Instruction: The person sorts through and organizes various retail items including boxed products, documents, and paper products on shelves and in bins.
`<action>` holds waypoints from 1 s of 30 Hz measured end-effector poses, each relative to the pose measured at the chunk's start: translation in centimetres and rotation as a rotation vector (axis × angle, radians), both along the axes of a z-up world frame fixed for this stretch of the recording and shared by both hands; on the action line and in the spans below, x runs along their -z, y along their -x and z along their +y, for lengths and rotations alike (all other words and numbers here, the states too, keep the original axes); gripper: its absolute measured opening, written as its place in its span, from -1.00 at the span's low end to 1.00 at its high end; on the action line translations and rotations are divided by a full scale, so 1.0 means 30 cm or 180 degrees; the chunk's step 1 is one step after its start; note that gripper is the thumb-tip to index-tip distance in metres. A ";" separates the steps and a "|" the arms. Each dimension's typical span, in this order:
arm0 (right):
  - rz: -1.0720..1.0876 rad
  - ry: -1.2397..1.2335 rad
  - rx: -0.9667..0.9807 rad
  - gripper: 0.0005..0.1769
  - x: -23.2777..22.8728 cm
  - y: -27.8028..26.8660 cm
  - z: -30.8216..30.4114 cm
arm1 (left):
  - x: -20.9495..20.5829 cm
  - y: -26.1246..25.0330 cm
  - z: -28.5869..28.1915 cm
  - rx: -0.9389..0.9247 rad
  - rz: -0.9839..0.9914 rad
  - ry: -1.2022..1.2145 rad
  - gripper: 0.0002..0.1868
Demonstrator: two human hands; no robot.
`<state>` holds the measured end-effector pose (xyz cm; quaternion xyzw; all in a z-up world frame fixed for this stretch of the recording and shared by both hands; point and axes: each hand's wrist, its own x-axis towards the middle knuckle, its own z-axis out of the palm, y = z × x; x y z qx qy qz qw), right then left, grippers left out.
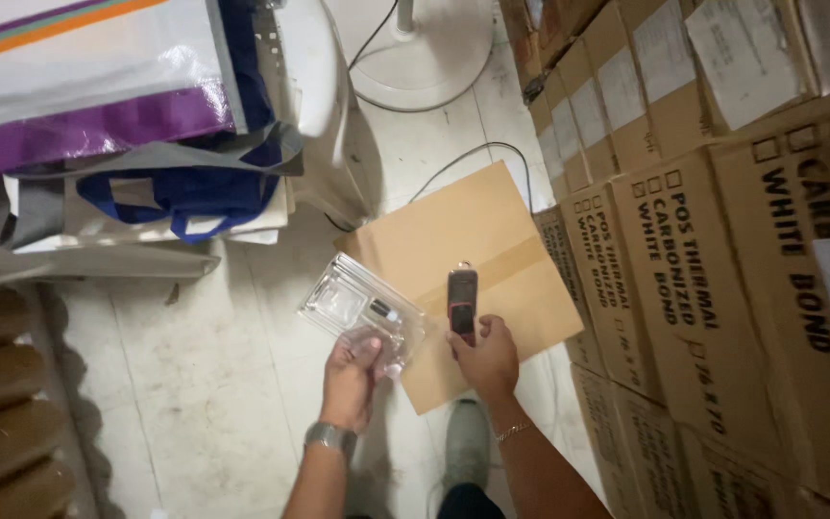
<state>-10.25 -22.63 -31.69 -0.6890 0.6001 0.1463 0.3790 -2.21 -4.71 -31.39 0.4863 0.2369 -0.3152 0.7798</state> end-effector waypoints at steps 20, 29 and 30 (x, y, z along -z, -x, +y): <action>-0.0347 0.0404 0.0088 -0.29 0.106 -0.073 -0.038 | 0.129 -0.164 -0.071 0.0891 -0.0498 -0.0739 -0.73; 0.0471 0.0131 -0.1095 -0.33 -0.059 -0.219 -0.159 | 0.148 -0.370 -0.224 0.2174 -0.1106 -0.1233 -0.68; 0.0435 0.0037 -0.1411 -0.16 -0.064 -0.223 -0.185 | 0.153 -0.403 -0.246 0.2795 -0.1396 -0.1536 -0.56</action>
